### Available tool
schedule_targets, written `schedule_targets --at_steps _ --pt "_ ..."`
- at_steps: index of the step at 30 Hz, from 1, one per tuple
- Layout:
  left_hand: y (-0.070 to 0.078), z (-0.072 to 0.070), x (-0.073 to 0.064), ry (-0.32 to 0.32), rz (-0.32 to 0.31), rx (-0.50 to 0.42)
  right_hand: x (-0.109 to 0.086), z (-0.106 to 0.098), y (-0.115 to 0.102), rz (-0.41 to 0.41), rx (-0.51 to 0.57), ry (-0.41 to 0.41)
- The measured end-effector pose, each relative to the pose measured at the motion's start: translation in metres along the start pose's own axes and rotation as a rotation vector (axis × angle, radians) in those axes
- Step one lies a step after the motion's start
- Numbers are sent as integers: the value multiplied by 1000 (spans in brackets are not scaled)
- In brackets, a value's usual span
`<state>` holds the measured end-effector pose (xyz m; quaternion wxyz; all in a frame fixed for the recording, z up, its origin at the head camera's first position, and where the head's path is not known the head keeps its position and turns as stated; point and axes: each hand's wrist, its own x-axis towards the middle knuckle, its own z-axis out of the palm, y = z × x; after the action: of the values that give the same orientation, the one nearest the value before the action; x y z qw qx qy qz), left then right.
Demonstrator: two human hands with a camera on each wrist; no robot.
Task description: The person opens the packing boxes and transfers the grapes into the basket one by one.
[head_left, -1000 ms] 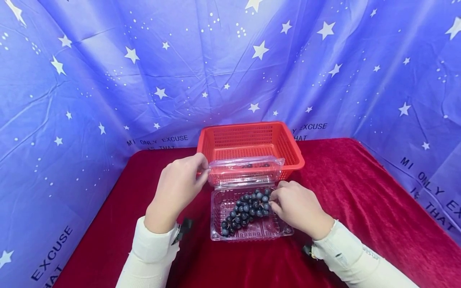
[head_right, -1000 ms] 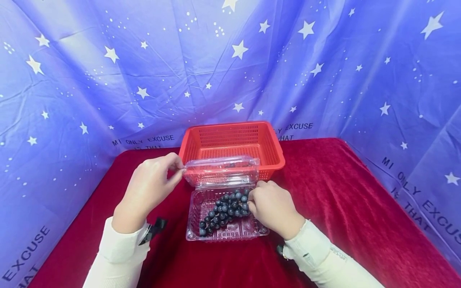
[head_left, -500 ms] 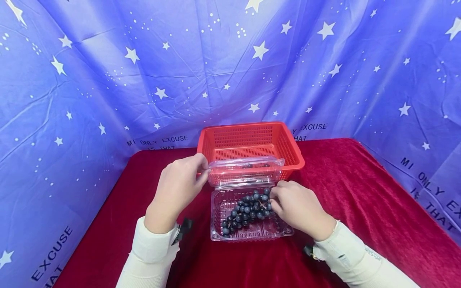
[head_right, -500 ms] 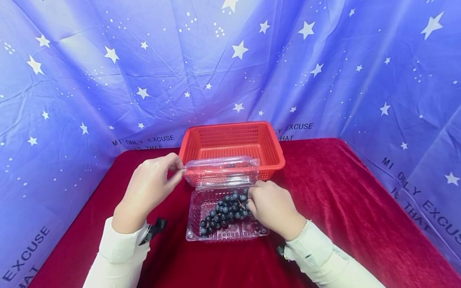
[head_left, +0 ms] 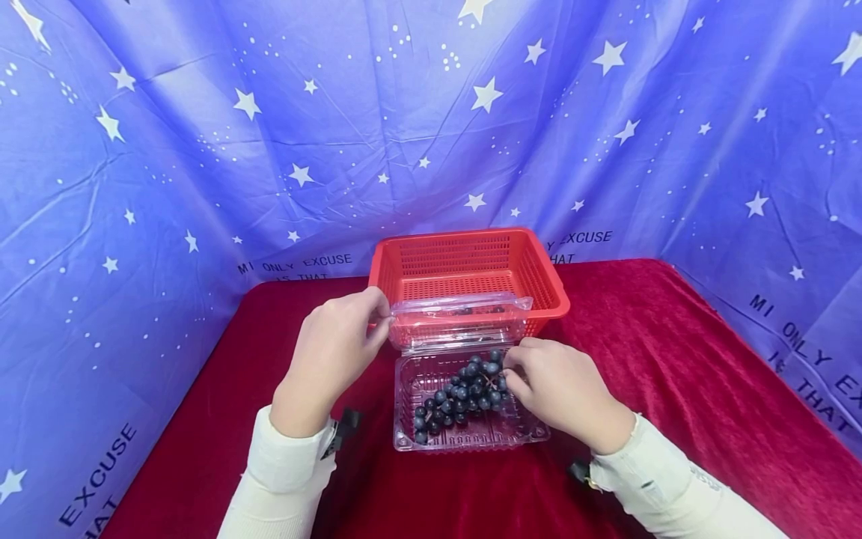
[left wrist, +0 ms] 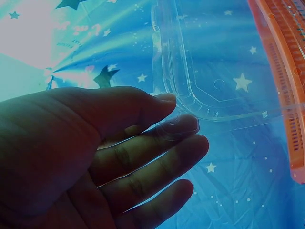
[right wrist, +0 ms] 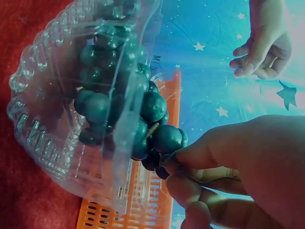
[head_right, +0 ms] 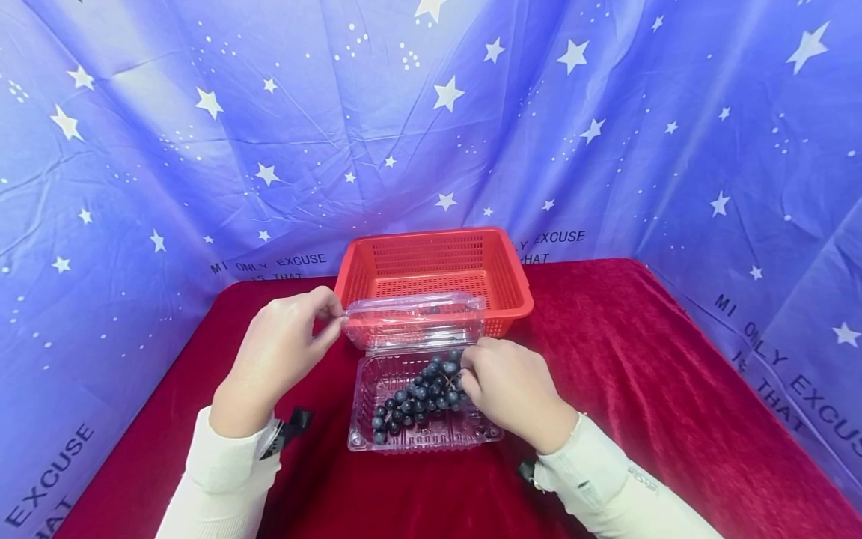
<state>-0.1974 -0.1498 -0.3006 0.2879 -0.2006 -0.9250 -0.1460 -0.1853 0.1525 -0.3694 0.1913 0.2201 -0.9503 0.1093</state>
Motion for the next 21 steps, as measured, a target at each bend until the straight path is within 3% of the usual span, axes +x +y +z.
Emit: schedule_targets --at_steps 21 --pt "-1 1 0 -1 3 -12 -2 -12 -3 -20 21 62"
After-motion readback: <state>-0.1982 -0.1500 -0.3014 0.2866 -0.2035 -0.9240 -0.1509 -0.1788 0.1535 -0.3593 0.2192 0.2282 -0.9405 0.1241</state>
